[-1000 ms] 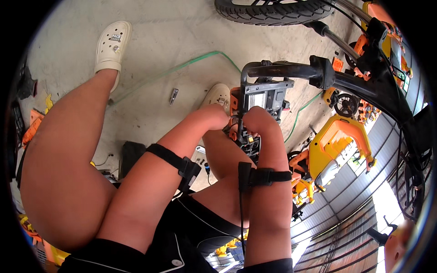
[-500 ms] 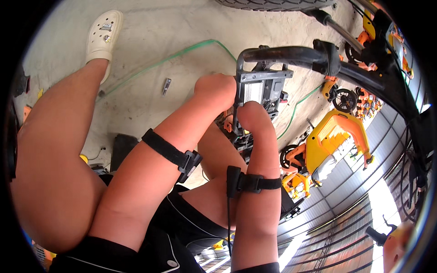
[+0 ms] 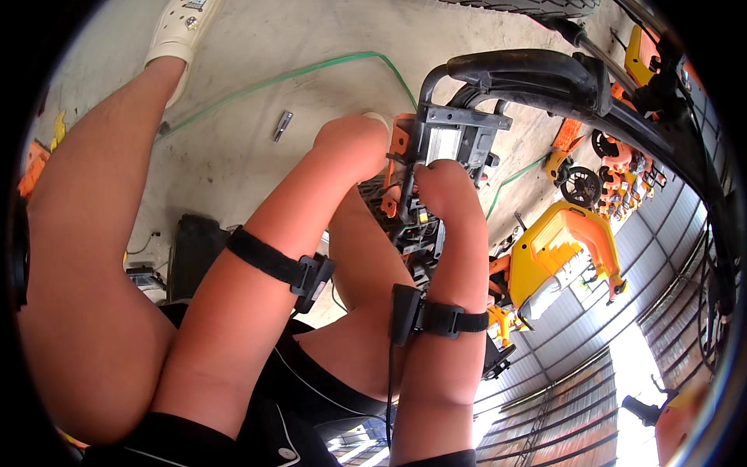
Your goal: The person works on the dashboard and electrical assembly of a motorcycle using a wrench and by hand.
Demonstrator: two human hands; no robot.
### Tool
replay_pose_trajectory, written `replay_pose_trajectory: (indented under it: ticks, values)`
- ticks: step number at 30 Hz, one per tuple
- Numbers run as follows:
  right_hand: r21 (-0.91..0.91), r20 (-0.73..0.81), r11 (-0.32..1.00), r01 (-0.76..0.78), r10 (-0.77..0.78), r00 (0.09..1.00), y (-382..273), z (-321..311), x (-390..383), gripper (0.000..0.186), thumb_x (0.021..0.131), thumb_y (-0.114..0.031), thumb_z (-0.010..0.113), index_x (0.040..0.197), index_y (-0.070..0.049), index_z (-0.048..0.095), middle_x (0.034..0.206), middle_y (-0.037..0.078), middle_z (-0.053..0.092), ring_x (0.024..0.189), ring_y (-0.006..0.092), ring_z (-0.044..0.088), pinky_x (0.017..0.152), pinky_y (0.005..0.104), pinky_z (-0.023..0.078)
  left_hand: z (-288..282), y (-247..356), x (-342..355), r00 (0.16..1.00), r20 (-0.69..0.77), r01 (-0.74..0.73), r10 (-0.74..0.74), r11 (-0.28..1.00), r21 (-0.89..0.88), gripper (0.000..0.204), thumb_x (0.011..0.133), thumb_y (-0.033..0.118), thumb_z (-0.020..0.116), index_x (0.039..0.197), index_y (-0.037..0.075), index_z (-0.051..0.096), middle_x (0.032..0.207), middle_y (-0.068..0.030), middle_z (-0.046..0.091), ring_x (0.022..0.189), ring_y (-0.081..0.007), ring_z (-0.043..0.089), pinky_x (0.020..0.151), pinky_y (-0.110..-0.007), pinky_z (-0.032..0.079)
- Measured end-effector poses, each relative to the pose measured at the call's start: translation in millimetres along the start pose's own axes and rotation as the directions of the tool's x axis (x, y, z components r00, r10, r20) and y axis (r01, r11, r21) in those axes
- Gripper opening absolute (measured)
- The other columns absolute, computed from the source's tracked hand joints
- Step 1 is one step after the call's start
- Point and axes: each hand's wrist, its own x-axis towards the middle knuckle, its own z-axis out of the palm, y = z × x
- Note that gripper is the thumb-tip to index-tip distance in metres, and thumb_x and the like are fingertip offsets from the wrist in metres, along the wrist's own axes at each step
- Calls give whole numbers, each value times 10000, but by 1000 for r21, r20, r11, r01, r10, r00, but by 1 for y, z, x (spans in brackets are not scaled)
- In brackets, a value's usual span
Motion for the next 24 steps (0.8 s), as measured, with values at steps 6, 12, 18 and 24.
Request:
replay_pose_trajectory:
  ticks: [6, 12, 18, 24]
  values:
    - [121, -199, 992, -28, 52, 979, 0, 23, -16, 395, 925, -308, 556, 817, 55, 670, 612, 109, 616, 541, 205, 586, 579, 344, 460, 48, -31, -15, 1000, -29, -6, -6, 914, -405, 227, 922, 211, 624, 1109, 103, 696, 1017, -167, 695, 946, -361, 656, 814, -462, 507]
    - [218, -269, 972, -89, 147, 952, -9, 35, -29, 404, 943, -339, 532, 924, 31, 693, 826, 243, 676, 844, 437, 646, 779, 462, 494, 73, -18, -37, 993, -96, 6, -73, 823, -568, 202, 920, 229, 638, 1080, 117, 687, 932, -123, 712, 903, -342, 666, 794, -464, 502]
    - [191, -327, 980, -64, 125, 937, -3, 45, -25, 382, 955, -333, 524, 939, 13, 687, 873, 247, 673, 886, 453, 631, 788, 480, 486, 100, -8, -45, 964, -225, -9, -140, 831, -556, 171, 931, 274, 627, 1027, 145, 684, 805, -96, 707, 787, -322, 682, 708, -447, 506]
    - [76, -443, 997, 22, 14, 897, 9, 52, -21, 367, 949, -298, 527, 840, 20, 674, 662, 126, 643, 646, 276, 626, 656, 386, 473, 73, -4, -55, 969, -215, 10, -125, 884, -467, 185, 936, 253, 614, 1065, 147, 696, 835, -132, 702, 812, -346, 676, 714, -450, 515]
